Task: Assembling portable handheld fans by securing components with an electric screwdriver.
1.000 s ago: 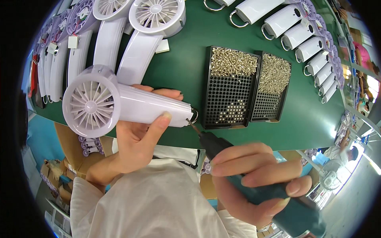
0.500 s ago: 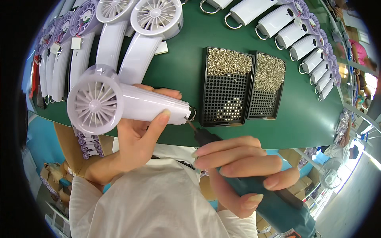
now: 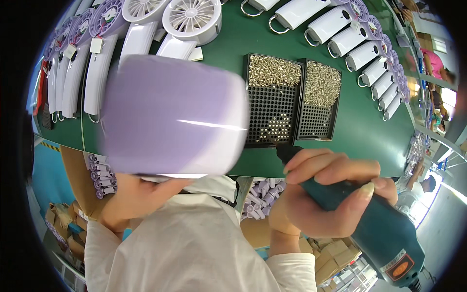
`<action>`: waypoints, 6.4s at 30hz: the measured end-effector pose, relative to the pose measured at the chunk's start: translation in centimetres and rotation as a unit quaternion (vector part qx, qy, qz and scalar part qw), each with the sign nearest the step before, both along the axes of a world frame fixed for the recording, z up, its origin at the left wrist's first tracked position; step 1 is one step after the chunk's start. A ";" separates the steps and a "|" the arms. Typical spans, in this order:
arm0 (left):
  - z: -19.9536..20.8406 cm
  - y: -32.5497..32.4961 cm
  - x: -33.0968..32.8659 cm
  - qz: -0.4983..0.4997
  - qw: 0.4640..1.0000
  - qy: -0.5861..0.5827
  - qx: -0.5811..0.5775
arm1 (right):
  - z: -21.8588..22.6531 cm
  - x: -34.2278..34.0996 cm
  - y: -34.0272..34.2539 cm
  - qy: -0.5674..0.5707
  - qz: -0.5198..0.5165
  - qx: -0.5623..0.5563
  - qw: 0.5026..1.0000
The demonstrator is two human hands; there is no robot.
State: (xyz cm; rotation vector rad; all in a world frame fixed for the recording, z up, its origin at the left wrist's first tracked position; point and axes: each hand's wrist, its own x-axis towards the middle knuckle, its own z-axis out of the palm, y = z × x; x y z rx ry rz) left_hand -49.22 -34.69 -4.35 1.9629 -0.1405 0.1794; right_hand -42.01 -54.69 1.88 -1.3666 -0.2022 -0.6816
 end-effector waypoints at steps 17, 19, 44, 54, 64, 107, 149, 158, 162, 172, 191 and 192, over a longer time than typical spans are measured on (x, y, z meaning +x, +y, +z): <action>0.8 0.1 -0.8 0.007 0.967 0.014 0.252 | -0.1 0.5 0.8 0.014 0.030 -0.053 0.998; 1.1 0.2 -0.6 -0.037 0.954 0.014 0.297 | 0.6 0.2 0.6 -0.006 0.024 -0.022 0.999; 0.9 0.6 0.1 -0.053 0.950 -0.038 0.307 | 1.7 -1.2 6.3 0.002 0.171 -0.130 0.977; 1.2 0.6 0.1 -0.061 0.949 -0.046 0.307 | 0.5 -0.6 5.6 -0.059 0.243 -0.142 0.958; 0.7 0.5 0.3 -0.054 0.937 -0.071 0.338 | 2.9 -1.5 2.4 -0.112 0.160 -0.055 0.979; 1.5 1.1 0.1 -0.100 0.949 -0.026 0.296 | 2.8 0.2 6.4 -0.095 0.193 -0.009 0.977; 1.6 2.9 1.0 -0.125 0.986 0.068 0.090 | 0.8 1.4 5.8 -0.046 0.217 0.099 0.970; 1.7 3.2 1.2 -0.139 0.984 0.089 0.071 | 0.0 1.9 5.8 -0.038 0.224 0.101 0.969; 1.7 3.3 1.2 -0.141 0.983 0.093 0.067 | -0.1 1.9 5.7 -0.036 0.215 0.102 0.971; 1.6 3.4 1.1 -0.141 0.984 0.093 0.060 | 0.3 1.8 5.7 -0.038 0.227 0.092 0.969; 0.8 2.9 1.0 -0.122 0.988 0.013 0.094 | 1.2 1.5 6.6 -0.021 0.222 0.032 0.974; 0.8 2.9 1.0 -0.122 0.988 0.012 0.095 | 1.2 1.5 6.7 -0.021 0.222 0.031 0.974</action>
